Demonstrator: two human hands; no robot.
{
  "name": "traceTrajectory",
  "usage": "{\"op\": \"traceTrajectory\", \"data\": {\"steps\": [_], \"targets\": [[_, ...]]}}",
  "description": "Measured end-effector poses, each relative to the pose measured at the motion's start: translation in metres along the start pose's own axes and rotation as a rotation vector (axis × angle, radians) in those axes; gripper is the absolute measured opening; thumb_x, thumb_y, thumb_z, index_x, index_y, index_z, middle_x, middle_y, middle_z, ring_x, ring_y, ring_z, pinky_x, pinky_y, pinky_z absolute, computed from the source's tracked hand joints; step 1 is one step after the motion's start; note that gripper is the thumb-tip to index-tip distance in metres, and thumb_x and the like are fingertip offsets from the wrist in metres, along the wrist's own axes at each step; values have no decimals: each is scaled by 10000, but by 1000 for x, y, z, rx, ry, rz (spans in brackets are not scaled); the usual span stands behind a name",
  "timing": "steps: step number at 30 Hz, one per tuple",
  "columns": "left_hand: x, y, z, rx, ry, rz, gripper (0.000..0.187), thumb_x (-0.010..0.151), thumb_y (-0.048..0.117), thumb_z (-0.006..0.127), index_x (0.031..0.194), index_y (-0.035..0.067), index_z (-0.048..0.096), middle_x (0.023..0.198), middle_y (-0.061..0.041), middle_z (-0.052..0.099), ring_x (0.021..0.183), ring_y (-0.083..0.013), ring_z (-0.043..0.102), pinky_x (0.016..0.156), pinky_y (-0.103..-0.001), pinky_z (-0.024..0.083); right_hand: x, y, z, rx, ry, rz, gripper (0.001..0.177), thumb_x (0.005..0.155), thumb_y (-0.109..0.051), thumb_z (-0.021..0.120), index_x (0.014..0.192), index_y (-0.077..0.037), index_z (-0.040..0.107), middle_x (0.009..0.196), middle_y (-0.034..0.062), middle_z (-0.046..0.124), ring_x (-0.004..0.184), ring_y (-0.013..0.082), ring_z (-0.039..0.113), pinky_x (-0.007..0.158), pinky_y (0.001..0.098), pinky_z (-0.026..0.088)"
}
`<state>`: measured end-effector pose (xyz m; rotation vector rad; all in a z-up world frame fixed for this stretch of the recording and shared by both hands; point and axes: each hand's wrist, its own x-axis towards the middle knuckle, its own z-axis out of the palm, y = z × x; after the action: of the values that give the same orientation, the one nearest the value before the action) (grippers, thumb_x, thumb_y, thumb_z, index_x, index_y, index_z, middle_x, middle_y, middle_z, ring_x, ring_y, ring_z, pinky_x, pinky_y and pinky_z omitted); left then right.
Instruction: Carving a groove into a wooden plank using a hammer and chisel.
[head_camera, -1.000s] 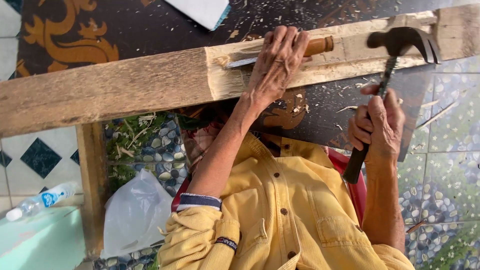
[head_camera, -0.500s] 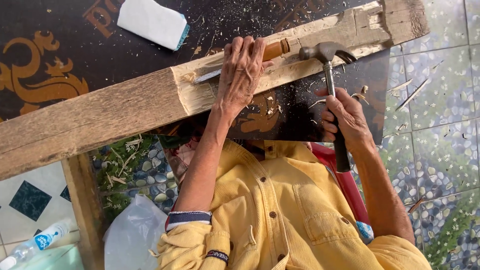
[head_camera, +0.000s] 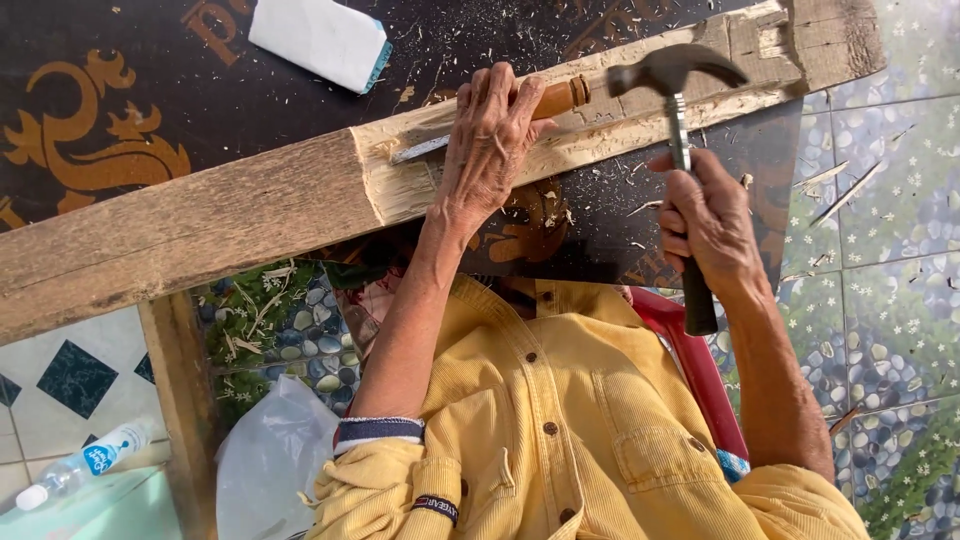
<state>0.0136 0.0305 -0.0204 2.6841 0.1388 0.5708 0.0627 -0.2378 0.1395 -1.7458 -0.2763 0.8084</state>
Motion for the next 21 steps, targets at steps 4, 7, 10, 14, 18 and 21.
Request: {"op": "traceTrajectory", "data": {"steps": [4, 7, 10, 14, 18, 21], "targets": [[15, 13, -33, 65, 182, 125, 363, 1070, 267, 802, 1288, 46, 614, 1115, -93, 514, 1073, -239, 499, 900, -381, 508, 0, 2, 5, 30, 129, -129, 174, 1185, -278, 415, 1258, -137, 485, 668, -71, 323, 473, 45, 343, 345, 191, 350], [10, 9, -25, 125, 174, 100, 475, 1062, 316, 838, 1380, 53, 603, 1235, -126, 560, 1177, -267, 559, 1000, -405, 566, 3, 3, 20, 23, 133, -185, 115, 1192, -226, 374, 1230, -136, 434, 675, -52, 318, 471, 61, 328, 336, 200, 343], [11, 9, -21, -96, 138, 31, 637, 1131, 562, 247, 1364, 101, 621, 1158, -103, 520, 1069, -225, 502, 1048, -456, 494, -6, -4, 21, -44, -10, 10, 163, 1159, -256, 408, 1242, -151, 500, 673, -51, 305, 488, 55, 326, 382, 205, 323], [4, 1, 0, 119, -36, -15, 624, 1160, 513, 620, 1617, 140, 419, 1567, -213, 419, 1479, -347, 407, 1282, -491, 367, -9, 5, 15, 9, 105, -91, 211, 1180, -301, 415, 1283, -134, 494, 690, -57, 323, 492, 51, 332, 378, 198, 334], [6, 1, 2, 106, -22, -23, 616, 1156, 542, 590, 1613, 154, 452, 1616, -267, 475, 1543, -413, 482, 1323, -544, 382, 3, 16, 23, -41, 74, -179, 125, 1193, -198, 364, 1268, -124, 431, 717, -50, 312, 498, 67, 345, 332, 210, 336], [3, -1, 1, 165, -70, -14, 619, 1188, 422, 687, 1651, 135, 393, 1662, -272, 416, 1581, -417, 439, 1350, -546, 340, -4, -1, 23, -43, -25, -30, 212, 1166, -309, 423, 1247, -131, 506, 661, -46, 289, 469, 61, 322, 380, 212, 342]]}}
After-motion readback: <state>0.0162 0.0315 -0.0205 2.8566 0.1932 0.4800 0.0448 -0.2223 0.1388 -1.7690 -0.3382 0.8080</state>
